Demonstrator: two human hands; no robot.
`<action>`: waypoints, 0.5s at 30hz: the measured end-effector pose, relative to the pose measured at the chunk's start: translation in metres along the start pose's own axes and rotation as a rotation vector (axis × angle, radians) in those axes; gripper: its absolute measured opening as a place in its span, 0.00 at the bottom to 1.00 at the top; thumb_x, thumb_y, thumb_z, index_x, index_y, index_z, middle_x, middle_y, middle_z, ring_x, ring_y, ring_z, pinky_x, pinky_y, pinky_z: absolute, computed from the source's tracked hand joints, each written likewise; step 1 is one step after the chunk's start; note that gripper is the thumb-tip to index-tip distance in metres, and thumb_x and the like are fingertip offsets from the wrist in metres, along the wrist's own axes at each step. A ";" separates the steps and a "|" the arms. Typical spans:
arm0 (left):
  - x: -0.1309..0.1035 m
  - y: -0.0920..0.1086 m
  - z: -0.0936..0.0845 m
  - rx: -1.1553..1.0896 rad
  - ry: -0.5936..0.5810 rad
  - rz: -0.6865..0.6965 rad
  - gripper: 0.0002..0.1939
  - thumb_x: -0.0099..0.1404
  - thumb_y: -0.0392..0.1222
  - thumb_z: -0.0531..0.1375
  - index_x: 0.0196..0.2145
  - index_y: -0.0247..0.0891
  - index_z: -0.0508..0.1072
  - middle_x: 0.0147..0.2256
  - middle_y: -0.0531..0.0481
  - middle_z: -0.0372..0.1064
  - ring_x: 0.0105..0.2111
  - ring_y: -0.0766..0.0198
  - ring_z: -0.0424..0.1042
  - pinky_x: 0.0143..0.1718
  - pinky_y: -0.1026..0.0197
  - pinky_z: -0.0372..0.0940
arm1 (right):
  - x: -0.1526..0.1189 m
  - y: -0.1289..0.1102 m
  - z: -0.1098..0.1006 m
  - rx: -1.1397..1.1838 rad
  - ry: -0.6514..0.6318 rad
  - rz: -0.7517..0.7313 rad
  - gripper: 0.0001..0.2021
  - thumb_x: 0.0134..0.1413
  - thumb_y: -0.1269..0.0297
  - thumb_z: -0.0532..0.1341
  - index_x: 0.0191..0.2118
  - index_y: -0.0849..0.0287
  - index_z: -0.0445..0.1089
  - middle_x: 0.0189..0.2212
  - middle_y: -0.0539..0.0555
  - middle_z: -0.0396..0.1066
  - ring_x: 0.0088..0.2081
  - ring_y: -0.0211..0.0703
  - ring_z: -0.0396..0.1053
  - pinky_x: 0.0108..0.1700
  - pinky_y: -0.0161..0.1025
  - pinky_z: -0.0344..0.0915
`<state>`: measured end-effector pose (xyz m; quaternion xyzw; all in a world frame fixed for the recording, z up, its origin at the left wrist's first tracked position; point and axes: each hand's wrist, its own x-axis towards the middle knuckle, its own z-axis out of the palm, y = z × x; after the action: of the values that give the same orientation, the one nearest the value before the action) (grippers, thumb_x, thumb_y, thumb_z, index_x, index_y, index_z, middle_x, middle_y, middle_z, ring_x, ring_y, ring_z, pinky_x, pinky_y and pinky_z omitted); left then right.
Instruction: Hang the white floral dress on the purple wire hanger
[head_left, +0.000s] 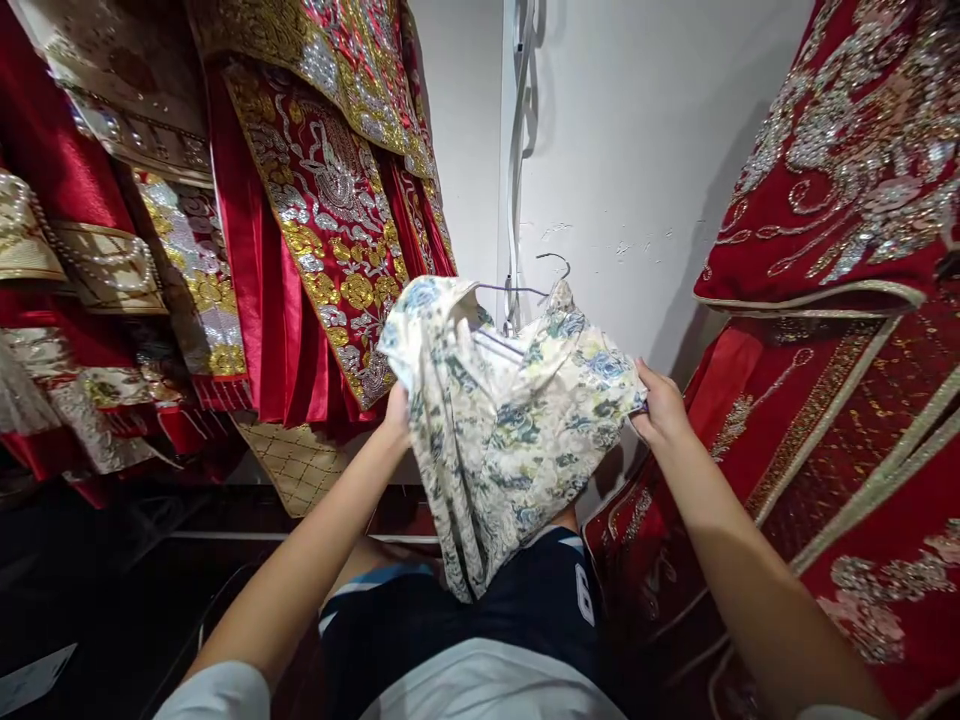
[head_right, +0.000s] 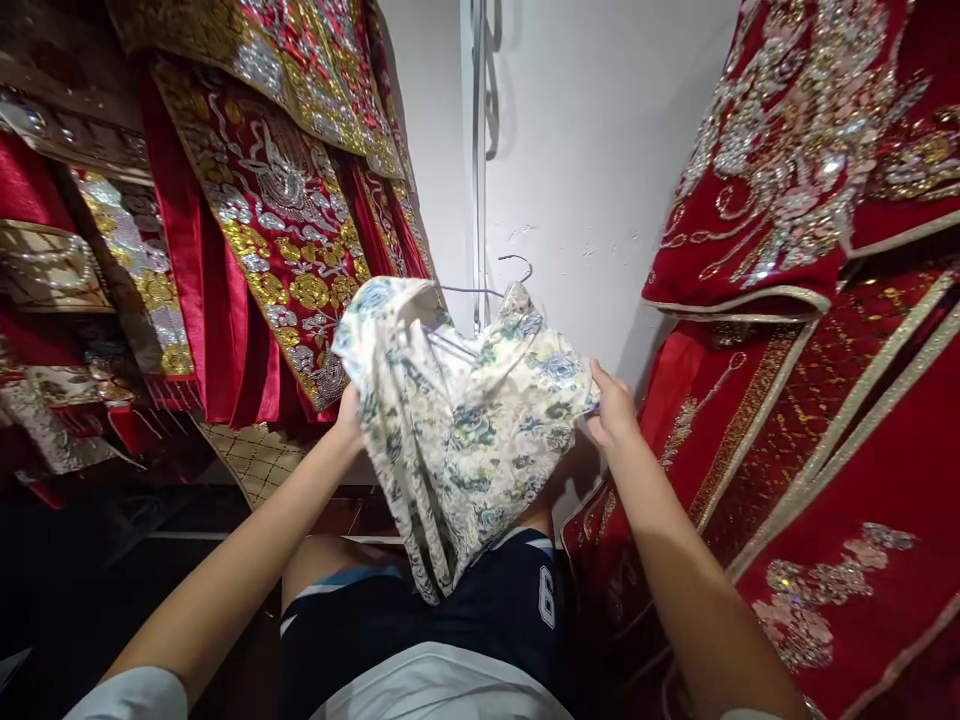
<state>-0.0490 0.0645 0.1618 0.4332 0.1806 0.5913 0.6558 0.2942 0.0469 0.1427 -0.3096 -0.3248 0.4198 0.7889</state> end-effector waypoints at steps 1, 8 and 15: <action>-0.003 -0.004 -0.006 0.008 0.042 0.012 0.26 0.61 0.56 0.60 0.52 0.37 0.74 0.46 0.44 0.78 0.54 0.44 0.72 0.59 0.45 0.63 | 0.006 0.000 0.004 0.002 0.019 0.006 0.10 0.48 0.60 0.71 0.29 0.62 0.75 0.22 0.54 0.77 0.32 0.51 0.79 0.38 0.44 0.78; -0.034 -0.065 -0.042 0.414 0.327 0.029 0.30 0.45 0.54 0.72 0.43 0.34 0.78 0.45 0.41 0.79 0.51 0.46 0.74 0.54 0.52 0.66 | 0.011 0.020 0.028 -0.111 -0.101 0.044 0.16 0.42 0.52 0.73 0.25 0.59 0.72 0.19 0.53 0.74 0.31 0.52 0.78 0.33 0.42 0.76; -0.074 -0.109 -0.052 0.475 0.436 -0.011 0.27 0.46 0.53 0.72 0.39 0.31 0.79 0.43 0.36 0.78 0.47 0.44 0.76 0.50 0.50 0.67 | -0.002 0.031 -0.016 -0.339 -0.063 -0.169 0.25 0.40 0.39 0.70 0.31 0.60 0.76 0.27 0.55 0.78 0.34 0.50 0.76 0.36 0.42 0.73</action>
<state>-0.0378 0.0221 0.0276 0.4364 0.4522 0.6078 0.4855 0.2918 0.0560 0.1094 -0.3965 -0.4402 0.3007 0.7474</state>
